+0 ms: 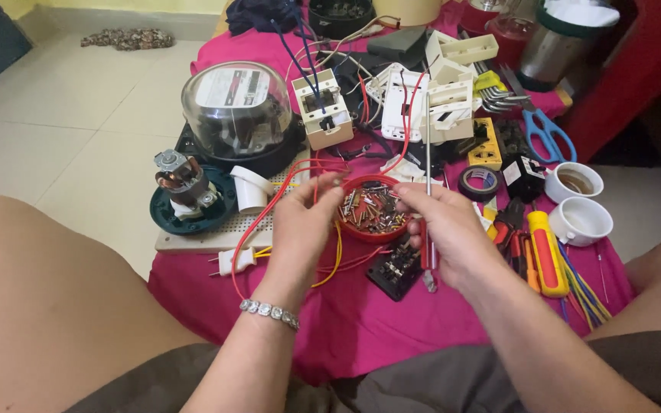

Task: Assembling and wiring various electrical components, including a meter, circuit breakers, and small electronic parts on a workspace.

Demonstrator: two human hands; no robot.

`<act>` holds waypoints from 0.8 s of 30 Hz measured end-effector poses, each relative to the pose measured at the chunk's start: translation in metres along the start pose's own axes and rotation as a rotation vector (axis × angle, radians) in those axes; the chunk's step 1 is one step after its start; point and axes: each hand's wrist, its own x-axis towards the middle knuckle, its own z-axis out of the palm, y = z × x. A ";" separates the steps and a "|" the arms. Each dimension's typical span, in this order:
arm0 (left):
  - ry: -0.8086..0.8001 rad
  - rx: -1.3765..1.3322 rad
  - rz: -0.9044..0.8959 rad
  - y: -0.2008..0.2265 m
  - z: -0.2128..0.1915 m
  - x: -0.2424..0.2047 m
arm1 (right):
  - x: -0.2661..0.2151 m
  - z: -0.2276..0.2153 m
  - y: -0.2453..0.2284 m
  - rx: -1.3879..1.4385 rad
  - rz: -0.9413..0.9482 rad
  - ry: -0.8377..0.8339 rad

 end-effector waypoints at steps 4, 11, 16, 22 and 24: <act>0.044 0.074 0.003 -0.005 -0.002 0.008 | 0.010 -0.015 0.004 -0.141 0.000 -0.023; 0.078 0.396 0.119 -0.006 -0.005 0.008 | 0.024 -0.031 0.016 -0.449 -0.030 0.012; 0.117 0.525 0.194 -0.001 -0.008 0.005 | 0.021 -0.031 0.011 -0.534 -0.040 0.001; 0.210 0.209 0.074 0.000 -0.005 0.006 | 0.030 -0.032 0.020 -0.608 -0.051 0.043; 0.188 0.029 0.044 -0.004 -0.003 0.008 | 0.035 -0.033 0.025 -0.628 -0.063 0.071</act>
